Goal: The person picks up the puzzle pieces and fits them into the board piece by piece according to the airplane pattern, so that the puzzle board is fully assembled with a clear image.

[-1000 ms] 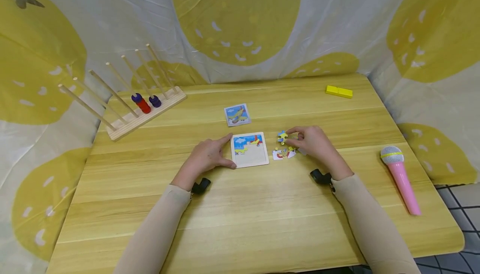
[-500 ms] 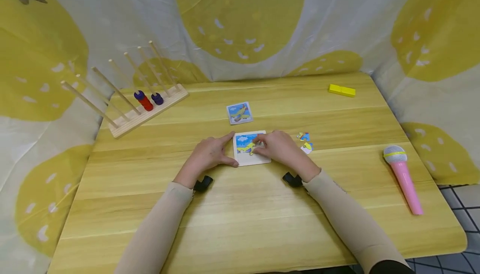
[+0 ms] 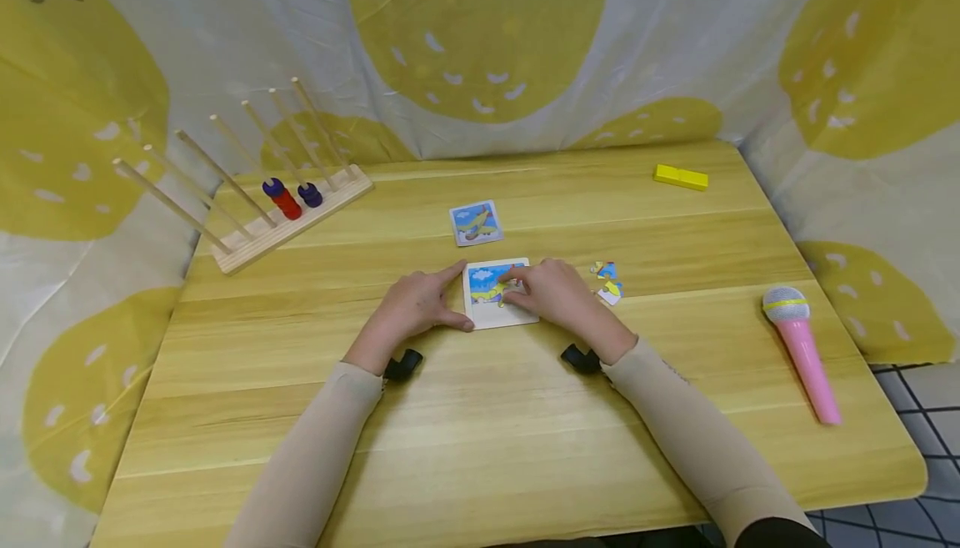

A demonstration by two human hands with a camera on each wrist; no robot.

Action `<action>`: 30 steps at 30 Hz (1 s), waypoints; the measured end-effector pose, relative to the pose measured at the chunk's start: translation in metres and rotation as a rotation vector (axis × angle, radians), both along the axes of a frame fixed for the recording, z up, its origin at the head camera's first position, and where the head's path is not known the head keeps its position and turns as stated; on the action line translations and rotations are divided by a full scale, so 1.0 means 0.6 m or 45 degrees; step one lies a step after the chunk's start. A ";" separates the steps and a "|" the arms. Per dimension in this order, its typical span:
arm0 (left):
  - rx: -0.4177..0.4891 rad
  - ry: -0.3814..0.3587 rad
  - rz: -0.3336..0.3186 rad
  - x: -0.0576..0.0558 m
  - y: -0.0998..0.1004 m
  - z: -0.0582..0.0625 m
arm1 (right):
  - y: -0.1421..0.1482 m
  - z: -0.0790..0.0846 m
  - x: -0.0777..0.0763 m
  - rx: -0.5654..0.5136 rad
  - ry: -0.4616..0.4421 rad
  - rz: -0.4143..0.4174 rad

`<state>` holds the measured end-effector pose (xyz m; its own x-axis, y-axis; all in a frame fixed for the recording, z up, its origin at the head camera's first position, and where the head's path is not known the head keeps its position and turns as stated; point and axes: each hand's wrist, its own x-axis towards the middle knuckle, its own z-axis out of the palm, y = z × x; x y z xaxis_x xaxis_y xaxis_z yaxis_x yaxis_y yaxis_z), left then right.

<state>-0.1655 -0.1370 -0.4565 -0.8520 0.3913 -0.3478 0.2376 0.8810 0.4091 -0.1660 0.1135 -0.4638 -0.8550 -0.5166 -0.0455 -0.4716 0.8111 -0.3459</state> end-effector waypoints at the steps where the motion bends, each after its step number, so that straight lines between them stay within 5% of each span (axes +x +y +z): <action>1: 0.001 0.006 -0.004 0.000 0.000 0.000 | -0.001 -0.001 0.001 -0.004 -0.005 0.000; 12: -0.017 0.033 -0.025 0.002 0.001 -0.002 | -0.012 -0.007 0.002 -0.034 -0.047 -0.036; 18: -0.020 0.022 -0.011 0.001 0.000 -0.004 | 0.008 0.003 -0.003 -0.158 -0.053 -0.118; 24: -0.015 0.011 0.002 -0.001 0.002 -0.003 | 0.129 0.012 -0.017 -0.356 -0.123 -0.280; 30: -0.021 0.004 0.008 0.000 0.001 -0.002 | 0.257 -0.007 -0.023 -0.570 -0.325 -0.499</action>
